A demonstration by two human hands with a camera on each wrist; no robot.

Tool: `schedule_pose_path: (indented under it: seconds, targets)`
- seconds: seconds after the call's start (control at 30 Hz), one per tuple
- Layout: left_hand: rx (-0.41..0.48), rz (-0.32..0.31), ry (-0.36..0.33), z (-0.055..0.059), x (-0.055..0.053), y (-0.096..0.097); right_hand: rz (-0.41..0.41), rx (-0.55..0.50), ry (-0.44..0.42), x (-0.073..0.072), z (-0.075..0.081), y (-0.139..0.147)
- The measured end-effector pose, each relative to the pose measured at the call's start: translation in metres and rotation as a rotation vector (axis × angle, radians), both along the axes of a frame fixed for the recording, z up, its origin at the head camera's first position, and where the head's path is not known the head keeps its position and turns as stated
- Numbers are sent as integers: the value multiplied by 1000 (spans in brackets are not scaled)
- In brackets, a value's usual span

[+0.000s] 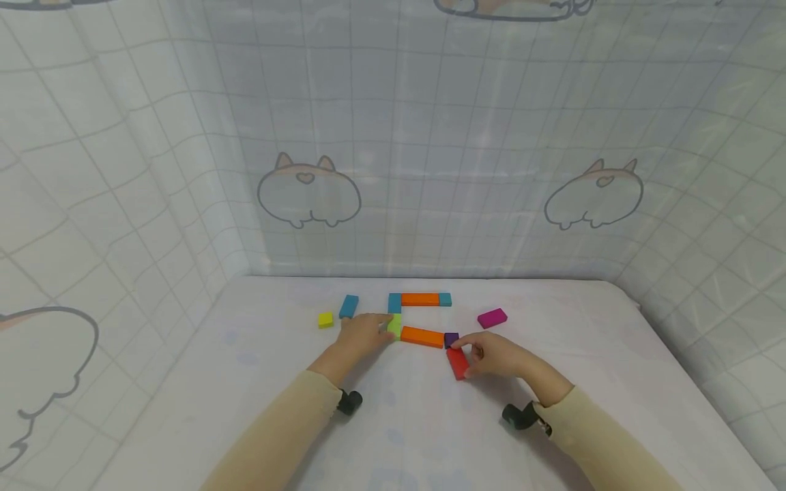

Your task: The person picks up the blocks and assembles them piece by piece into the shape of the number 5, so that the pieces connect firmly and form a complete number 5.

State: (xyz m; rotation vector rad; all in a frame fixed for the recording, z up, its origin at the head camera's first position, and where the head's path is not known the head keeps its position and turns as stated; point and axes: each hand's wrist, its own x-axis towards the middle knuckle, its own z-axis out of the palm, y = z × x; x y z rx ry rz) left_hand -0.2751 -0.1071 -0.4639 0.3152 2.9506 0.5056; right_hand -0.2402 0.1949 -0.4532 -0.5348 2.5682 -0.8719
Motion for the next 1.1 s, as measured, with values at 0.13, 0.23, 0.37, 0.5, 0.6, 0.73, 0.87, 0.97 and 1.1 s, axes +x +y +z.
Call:
schedule_pose_path:
  seconds: [0.13, 0.23, 0.37, 0.5, 0.6, 0.73, 0.87, 0.97, 1.1]
  targets:
    - [-2, -4, 2, 0, 0, 0, -10, 4, -4, -1, 0, 0]
    - [-2, -6, 3, 0, 0, -1, -5, 1, 2, -2, -1, 0]
    - [-1, -5, -2, 0, 0, 0, -7, -2, -6, -3, -3, 0]
    - [-3, -1, -8, 0, -1, 0, -13, -1, -15, -4, -3, 0]
    - [-7, 3, -13, 0, -2, 0, -10, 0, -12, -4, -3, 0]
    - [-10, 7, -17, 0, -2, 1, -6, 2, -13, -5, -4, 1]
    - [-7, 7, -17, 1, -1, 1, -4, 0, -14, -5, -4, 2]
    - [-3, 9, -15, 1, -1, 1, 1, -4, -13, -5, -4, 2]
    - [-2, 9, -8, -2, -2, 0, 8, -9, -14, -4, -4, 3]
